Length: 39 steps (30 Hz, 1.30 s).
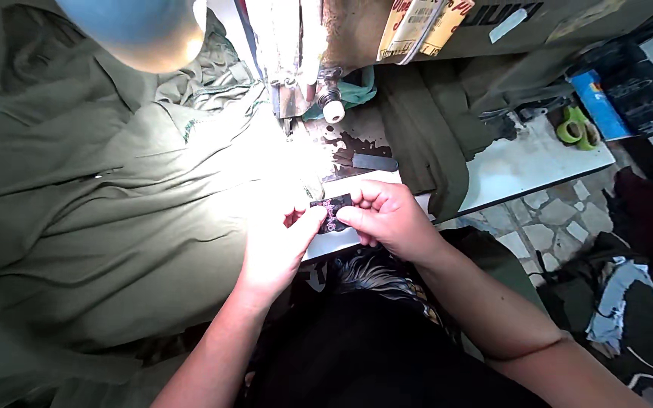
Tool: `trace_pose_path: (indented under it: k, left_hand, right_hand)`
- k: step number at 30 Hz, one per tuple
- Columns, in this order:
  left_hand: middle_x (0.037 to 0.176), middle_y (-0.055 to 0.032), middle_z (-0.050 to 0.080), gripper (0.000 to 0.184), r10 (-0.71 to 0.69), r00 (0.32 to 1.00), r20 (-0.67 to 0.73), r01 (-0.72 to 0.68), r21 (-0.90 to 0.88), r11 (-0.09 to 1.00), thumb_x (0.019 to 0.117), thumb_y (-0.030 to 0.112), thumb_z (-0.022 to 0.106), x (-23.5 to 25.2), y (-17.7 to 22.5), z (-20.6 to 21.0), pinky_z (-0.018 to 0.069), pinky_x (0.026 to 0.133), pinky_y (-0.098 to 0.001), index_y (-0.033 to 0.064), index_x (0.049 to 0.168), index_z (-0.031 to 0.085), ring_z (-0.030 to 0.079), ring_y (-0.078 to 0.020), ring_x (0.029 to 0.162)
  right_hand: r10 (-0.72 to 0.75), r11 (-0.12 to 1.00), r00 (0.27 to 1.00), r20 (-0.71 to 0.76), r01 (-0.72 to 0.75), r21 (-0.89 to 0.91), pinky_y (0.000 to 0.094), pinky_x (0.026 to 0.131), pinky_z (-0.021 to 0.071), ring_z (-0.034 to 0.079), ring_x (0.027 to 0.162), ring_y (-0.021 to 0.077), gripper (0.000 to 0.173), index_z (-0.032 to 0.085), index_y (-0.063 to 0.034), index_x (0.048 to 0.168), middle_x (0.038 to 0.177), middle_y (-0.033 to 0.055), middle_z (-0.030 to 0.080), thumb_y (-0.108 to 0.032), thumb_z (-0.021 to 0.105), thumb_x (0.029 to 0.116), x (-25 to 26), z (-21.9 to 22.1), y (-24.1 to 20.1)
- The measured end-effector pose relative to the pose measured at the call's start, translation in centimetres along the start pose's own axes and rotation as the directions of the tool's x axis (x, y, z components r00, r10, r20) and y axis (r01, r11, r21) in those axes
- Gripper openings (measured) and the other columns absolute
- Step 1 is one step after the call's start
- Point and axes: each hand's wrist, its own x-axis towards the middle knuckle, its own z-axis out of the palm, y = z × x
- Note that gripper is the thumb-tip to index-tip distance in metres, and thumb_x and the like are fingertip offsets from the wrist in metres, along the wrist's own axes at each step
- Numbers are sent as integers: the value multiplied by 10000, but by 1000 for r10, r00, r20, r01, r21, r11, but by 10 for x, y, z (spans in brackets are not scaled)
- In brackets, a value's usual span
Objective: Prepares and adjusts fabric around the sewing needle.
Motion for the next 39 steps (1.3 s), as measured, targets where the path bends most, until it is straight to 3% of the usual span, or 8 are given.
trace_pose_path:
  k: [7, 13, 18, 21, 25, 29, 33, 39]
  left_hand:
    - [633, 100, 615, 133, 48, 993, 108, -72, 227, 971, 937, 117, 656, 1, 0, -13, 510, 534, -131, 118, 804, 674, 589, 35, 556]
    - [761, 104, 677, 83, 95, 978, -185, -38, 291, 956, 966, 73, 633, -15, -18, -42, 566, 610, -136, 42, 1006, 698, 640, 59, 637]
    - [703, 115, 677, 168, 65, 900, -431, -76, -8, 997, 975, 1, 594, -34, -39, -65, 567, 541, -163, 152, 919, 644, 640, 3, 565]
    - [711, 112, 686, 193, 29, 903, -429, -67, -75, 995, 986, 2, 580, -42, -30, -66, 570, 545, -164, 167, 915, 651, 644, 0, 567]
    - [867, 118, 704, 68, 258, 961, -98, -239, 176, 955, 941, 138, 657, -57, -8, -56, 584, 718, -151, 146, 908, 717, 669, 38, 786]
    - [1210, -165, 702, 193, 370, 899, 235, -437, 547, 714, 959, 203, 645, -52, -15, -10, 523, 1010, -426, 78, 875, 765, 650, -266, 1200]
    - [1248, -239, 675, 150, 389, 890, 239, -422, 754, 503, 943, 126, 655, -30, -44, 18, 557, 916, -544, 65, 843, 748, 660, -392, 1174]
    - [1000, -159, 737, 130, 444, 862, 244, -448, 775, 445, 919, 96, 656, -13, -43, 11, 566, 830, -485, 35, 848, 746, 714, -330, 991]
  right_hand:
    - [47, 999, 998, 49, -47, -4, 112, 434, 439, 508, 447, -39, 180, 591, -97, 780, 572, -67, 569, 3, 641, 921, 6, -2, 4]
    - [203, 975, 975, -89, -192, 115, 184, 431, 482, 546, 502, 39, 356, 480, -65, 1390, 892, 23, 649, -68, 524, 1037, 53, 0, 20]
    - [254, 951, 947, 198, -282, 129, 156, 402, 458, 493, 431, 16, 509, 333, -116, 1497, 670, -17, 535, -77, 518, 1025, 44, 26, 18]
    - [156, 945, 979, 135, -108, -308, 196, 426, 453, 494, 457, 53, 182, 569, -9, 1176, 702, 34, 557, -114, 584, 1028, 37, 36, 20]
    - [136, 973, 989, 57, -123, -197, 163, 403, 396, 438, 430, 19, 535, 444, -111, 1509, 658, 11, 546, -24, 568, 995, 17, 30, 15]
    - [329, 930, 941, 74, -337, 146, 126, 379, 374, 428, 390, -23, 490, 435, -130, 1434, 559, -55, 507, -15, 495, 962, -15, 23, 16]
    - [50, 987, 994, 101, -34, -158, 105, 481, 404, 476, 508, -71, 388, 521, -51, 1370, 702, -85, 625, -50, 498, 982, -19, 17, 25]
    - [-410, 463, 882, 232, 420, -781, 444, 832, 590, 715, 979, 305, 254, 737, 18, 1123, 1123, 206, 715, -17, 590, 918, 42, -9, 39]
